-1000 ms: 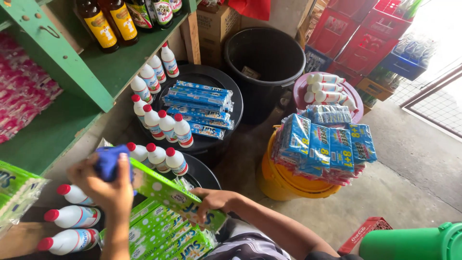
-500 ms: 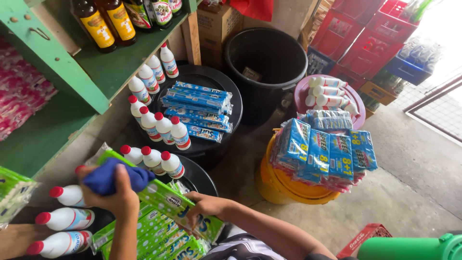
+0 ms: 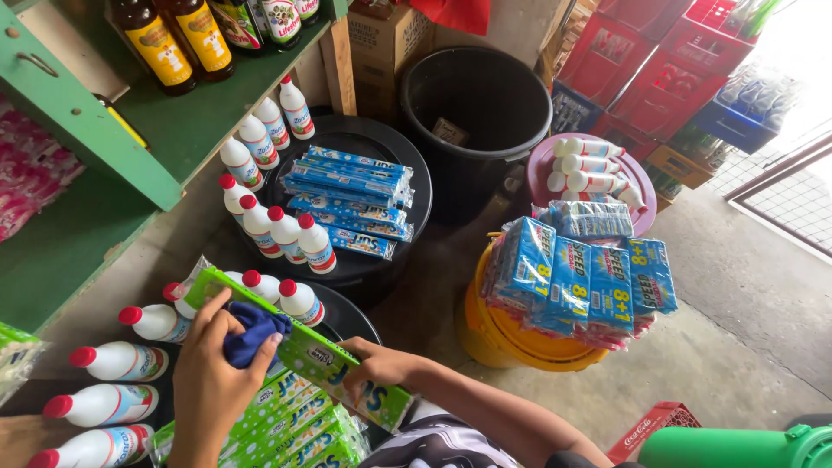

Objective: Organizing detergent bars and other cleaning products on a shelf and wiping them down with a cloth.

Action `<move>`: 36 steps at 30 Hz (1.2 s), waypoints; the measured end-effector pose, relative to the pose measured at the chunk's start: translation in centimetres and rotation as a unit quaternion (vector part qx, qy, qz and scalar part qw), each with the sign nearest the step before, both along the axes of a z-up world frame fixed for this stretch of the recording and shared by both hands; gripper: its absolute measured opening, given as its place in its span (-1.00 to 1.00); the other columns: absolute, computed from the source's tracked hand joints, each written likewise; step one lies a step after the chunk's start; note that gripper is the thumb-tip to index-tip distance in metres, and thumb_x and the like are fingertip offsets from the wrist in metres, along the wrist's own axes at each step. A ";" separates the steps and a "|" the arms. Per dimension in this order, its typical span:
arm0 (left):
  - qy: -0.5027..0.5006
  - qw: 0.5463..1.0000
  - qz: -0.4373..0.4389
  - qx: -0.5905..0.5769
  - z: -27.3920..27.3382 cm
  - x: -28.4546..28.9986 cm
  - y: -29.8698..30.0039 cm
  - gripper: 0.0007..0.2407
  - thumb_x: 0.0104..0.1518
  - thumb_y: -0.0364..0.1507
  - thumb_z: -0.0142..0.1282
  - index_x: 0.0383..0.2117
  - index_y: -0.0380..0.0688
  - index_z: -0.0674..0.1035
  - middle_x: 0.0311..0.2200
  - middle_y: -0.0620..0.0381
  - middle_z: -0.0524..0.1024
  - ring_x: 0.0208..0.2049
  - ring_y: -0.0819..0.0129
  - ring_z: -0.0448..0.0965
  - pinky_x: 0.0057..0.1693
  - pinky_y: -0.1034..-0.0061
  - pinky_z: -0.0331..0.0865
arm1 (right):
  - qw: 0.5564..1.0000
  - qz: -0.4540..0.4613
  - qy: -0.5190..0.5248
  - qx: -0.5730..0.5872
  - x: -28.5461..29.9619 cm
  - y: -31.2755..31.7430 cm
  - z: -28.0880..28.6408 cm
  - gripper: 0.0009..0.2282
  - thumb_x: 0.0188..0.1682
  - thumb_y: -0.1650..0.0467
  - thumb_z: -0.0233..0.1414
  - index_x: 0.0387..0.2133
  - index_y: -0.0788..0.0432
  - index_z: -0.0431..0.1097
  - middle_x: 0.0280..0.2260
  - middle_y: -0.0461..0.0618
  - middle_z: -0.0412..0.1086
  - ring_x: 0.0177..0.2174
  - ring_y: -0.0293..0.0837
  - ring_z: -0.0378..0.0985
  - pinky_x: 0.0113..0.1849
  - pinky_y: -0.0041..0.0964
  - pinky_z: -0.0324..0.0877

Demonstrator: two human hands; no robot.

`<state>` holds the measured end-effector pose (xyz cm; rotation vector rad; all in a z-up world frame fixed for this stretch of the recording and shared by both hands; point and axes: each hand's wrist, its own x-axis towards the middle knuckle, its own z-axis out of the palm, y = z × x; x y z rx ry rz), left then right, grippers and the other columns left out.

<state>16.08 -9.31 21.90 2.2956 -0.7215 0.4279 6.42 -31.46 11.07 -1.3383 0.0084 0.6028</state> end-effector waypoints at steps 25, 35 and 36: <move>-0.122 0.969 0.161 0.144 -4.0 1.3 -2.4 -0.60 -0.07 0.11 0.30 -0.45 0.13 0.53 -0.17 0.19 0.43 -0.09 -0.02 0.39 -0.03 0.04 0.14 | 0.981 0.067 -0.174 0.058 6.2 -2.5 1.7 -0.05 -0.38 0.63 0.29 0.39 0.29 -0.02 -0.01 0.08 0.40 -0.10 -0.16 0.51 -0.11 -0.17 0.52; -0.173 0.966 -0.192 -0.009 -2.4 -0.6 -3.8 -0.73 -0.21 -0.32 0.31 -0.31 0.08 0.67 -0.36 0.20 0.53 -0.31 0.24 0.53 -0.04 0.14 0.23 | 0.984 0.085 -0.096 0.126 6.4 -1.4 1.1 -0.07 -0.35 0.64 0.25 0.40 0.26 -0.04 -0.15 0.14 0.43 -0.21 -0.09 0.58 -0.17 -0.13 0.55; -0.152 0.966 -0.204 -0.035 -2.3 -0.6 -3.6 -0.76 -0.11 -0.30 0.32 -0.28 0.07 0.66 -0.34 0.24 0.51 -0.28 0.27 0.52 -0.02 0.19 0.23 | 0.983 0.089 -0.105 0.124 6.4 -1.3 1.1 -0.10 -0.35 0.63 0.27 0.37 0.27 0.00 -0.14 0.13 0.44 -0.18 -0.11 0.56 -0.15 -0.15 0.54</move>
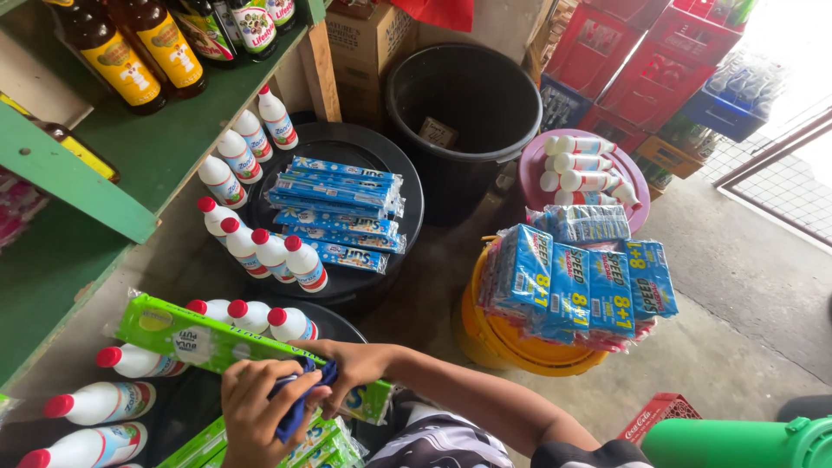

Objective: Organizing detergent bars and other cleaning products on a shelf and wiping them down with a cloth.

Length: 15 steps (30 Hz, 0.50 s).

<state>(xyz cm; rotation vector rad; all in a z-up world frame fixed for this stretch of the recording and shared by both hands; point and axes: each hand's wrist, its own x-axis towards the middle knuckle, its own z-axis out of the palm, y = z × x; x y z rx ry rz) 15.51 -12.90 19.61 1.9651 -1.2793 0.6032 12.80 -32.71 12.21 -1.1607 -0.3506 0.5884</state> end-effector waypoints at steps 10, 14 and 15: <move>-0.038 0.940 0.250 0.229 4.1 -1.5 0.1 -0.62 -0.02 -0.35 0.18 -0.01 0.35 0.58 -0.01 0.30 0.46 0.17 0.15 0.45 0.29 -0.27 -0.01 | 0.993 -0.026 -0.065 -0.092 -0.7 1.5 -0.3 -0.34 -0.33 0.55 0.37 0.11 0.31 0.27 -0.09 0.06 0.48 -0.08 -0.14 0.52 -0.04 -0.23 0.48; -0.120 0.921 0.307 0.209 5.5 -1.8 -0.3 -0.58 0.08 -0.36 0.12 0.15 0.26 0.48 0.16 0.16 0.39 0.20 0.05 0.37 0.26 -0.16 0.04 | 0.993 -0.035 -0.064 -0.098 -0.8 1.4 -1.2 -0.32 -0.37 0.55 0.35 0.10 0.28 0.25 -0.10 0.02 0.47 -0.09 -0.17 0.51 -0.04 -0.25 0.47; -0.058 0.945 0.247 0.207 5.3 -1.6 -0.7 -0.58 0.03 -0.35 0.13 0.10 0.22 0.53 0.09 0.15 0.43 0.14 0.11 0.40 0.24 -0.11 0.07 | 0.995 -0.025 -0.055 -0.077 -0.5 1.2 -2.9 -0.34 -0.36 0.56 0.34 0.09 0.29 0.25 -0.12 0.04 0.46 -0.10 -0.16 0.52 -0.06 -0.24 0.48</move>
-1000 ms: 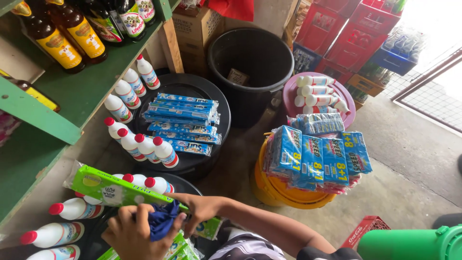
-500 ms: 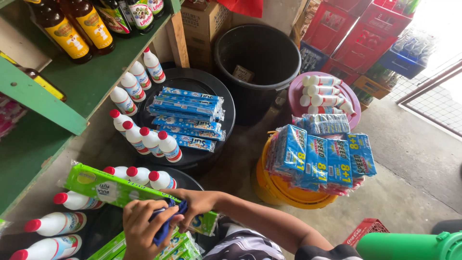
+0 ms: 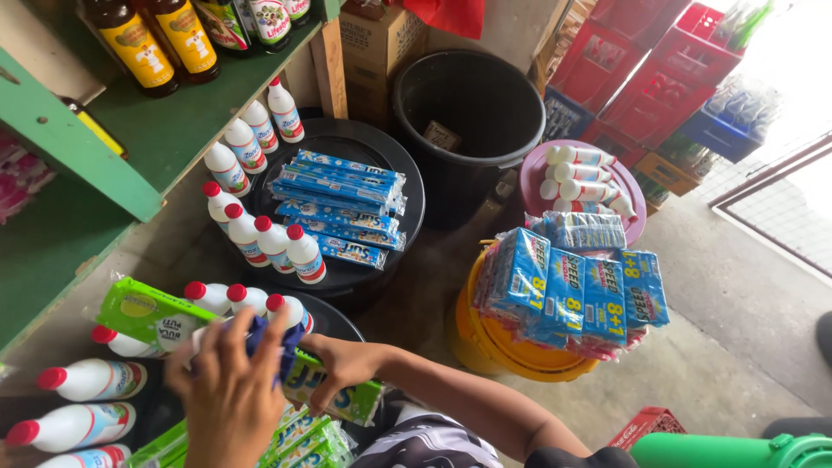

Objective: Organizing detergent bars and other cleaning products on a shelf and wiping them down with a cloth.

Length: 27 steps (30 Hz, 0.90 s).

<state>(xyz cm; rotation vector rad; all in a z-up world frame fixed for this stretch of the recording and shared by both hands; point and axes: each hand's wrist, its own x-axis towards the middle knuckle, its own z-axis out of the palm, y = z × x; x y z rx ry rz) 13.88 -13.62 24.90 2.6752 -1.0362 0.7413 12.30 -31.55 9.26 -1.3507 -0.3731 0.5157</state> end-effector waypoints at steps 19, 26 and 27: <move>0.019 0.982 -0.161 -0.096 -0.8 2.5 -2.2 -0.89 -0.01 -0.37 0.15 -0.54 -0.10 0.62 -0.37 0.17 0.61 -0.18 0.14 0.57 0.09 0.14 0.34 | 0.994 -0.014 0.092 0.056 -2.8 -3.0 0.4 -0.14 -0.28 0.66 0.23 0.33 0.29 -0.10 -0.20 0.19 0.44 -0.34 -0.06 0.61 -0.33 -0.17 0.58; 0.041 0.979 -0.031 -0.198 -1.6 8.7 -1.2 -0.76 0.22 -0.42 0.14 -0.01 -0.13 0.62 0.16 -0.16 0.41 0.12 -0.10 0.37 0.20 0.03 0.22 | 0.992 -0.098 0.065 0.035 -1.8 -2.1 2.5 0.07 -0.34 0.49 0.32 0.49 0.23 -0.21 0.07 0.20 0.30 -0.09 -0.10 0.45 -0.14 -0.18 0.43; 0.000 0.973 0.000 -0.229 -1.5 8.9 -1.4 -0.66 0.27 -0.39 0.16 0.15 -0.18 0.52 0.25 -0.27 0.28 0.24 -0.25 0.24 0.31 -0.03 0.13 | 0.993 -0.104 0.011 0.050 -0.9 -2.3 1.7 0.06 -0.28 0.36 0.32 0.50 0.25 -0.24 0.20 0.19 0.22 0.07 -0.08 0.36 0.03 -0.15 0.34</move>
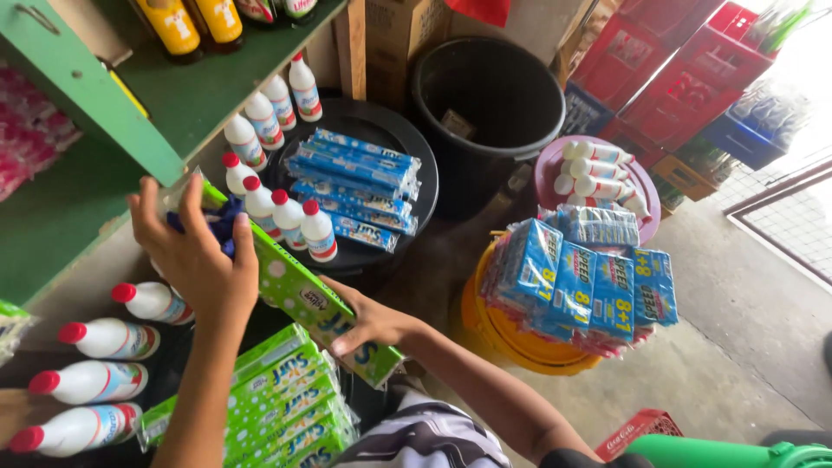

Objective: Organizing detergent bars and other cleaning products on a shelf and wiping them down with a cloth.

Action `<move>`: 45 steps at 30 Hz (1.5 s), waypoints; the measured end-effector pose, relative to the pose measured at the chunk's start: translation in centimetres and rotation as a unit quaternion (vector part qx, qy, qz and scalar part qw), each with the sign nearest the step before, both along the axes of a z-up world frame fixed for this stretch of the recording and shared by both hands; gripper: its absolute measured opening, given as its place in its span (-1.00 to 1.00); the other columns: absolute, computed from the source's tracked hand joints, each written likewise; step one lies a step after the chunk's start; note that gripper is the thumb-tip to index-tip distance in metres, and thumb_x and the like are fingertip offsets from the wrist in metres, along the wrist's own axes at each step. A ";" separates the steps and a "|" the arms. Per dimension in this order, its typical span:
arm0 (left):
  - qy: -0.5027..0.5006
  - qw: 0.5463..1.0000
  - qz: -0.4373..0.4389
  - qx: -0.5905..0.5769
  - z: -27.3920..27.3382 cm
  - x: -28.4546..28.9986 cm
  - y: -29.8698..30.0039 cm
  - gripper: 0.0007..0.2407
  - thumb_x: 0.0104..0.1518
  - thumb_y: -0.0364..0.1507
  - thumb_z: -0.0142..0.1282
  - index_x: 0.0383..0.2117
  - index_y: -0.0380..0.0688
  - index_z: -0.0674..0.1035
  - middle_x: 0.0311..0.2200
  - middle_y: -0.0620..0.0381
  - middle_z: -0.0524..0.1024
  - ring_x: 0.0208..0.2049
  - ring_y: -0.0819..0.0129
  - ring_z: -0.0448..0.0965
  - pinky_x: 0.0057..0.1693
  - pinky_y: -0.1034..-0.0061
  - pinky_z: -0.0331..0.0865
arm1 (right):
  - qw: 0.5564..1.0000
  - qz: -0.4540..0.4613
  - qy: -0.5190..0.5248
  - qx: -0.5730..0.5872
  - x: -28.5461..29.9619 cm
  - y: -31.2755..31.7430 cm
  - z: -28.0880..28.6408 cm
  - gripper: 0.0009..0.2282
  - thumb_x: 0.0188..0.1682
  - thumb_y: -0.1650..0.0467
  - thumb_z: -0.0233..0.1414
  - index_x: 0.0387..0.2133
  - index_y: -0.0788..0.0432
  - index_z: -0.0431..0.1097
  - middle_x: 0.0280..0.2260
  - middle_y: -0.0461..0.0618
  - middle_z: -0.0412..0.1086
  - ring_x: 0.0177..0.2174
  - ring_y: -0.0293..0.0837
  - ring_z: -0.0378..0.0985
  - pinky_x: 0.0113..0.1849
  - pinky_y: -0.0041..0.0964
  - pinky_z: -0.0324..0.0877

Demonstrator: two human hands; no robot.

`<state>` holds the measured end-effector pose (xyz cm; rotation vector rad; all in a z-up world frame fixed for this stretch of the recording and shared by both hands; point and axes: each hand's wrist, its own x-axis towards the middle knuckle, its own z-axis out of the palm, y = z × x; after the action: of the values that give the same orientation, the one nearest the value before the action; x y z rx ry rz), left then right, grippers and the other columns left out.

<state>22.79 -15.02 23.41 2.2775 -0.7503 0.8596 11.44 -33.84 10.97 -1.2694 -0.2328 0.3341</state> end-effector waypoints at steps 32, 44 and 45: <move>0.043 0.997 0.039 0.044 -4.3 -11.5 0.5 -0.73 -0.05 -0.35 0.42 -0.39 -0.20 0.54 -0.49 0.00 0.52 -0.45 0.05 0.55 -0.33 0.28 0.37 | 0.903 -0.102 0.109 0.404 9.2 4.5 -3.5 -0.65 0.11 0.33 -0.01 0.07 0.27 0.12 -0.21 0.03 0.31 -0.37 -0.18 0.45 -0.39 -0.35 0.42; 0.009 0.997 -0.072 0.024 -0.2 -8.0 -3.6 -0.69 0.03 -0.18 0.19 -0.09 0.16 0.69 0.12 -0.03 0.39 0.02 -0.09 0.36 0.15 0.00 0.20 | 0.794 0.076 0.129 0.589 6.7 5.5 -0.7 -0.30 0.18 -0.13 -0.19 0.41 0.03 -0.03 0.27 0.16 0.24 0.21 0.23 0.34 0.17 0.25 0.22; 0.018 0.999 -0.036 0.007 0.2 -6.3 -3.2 -0.73 0.15 -0.24 0.18 -0.07 0.07 0.69 0.14 -0.02 0.41 0.04 -0.08 0.39 0.15 0.04 0.21 | 0.815 0.048 0.144 0.559 6.2 5.4 -0.5 -0.28 0.17 -0.18 -0.20 0.43 -0.03 0.00 0.27 0.14 0.24 0.20 0.19 0.34 0.19 0.17 0.22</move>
<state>16.47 -18.26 23.61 2.2585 -0.8198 0.7796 17.68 -28.42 10.51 -0.0257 -0.1813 0.3790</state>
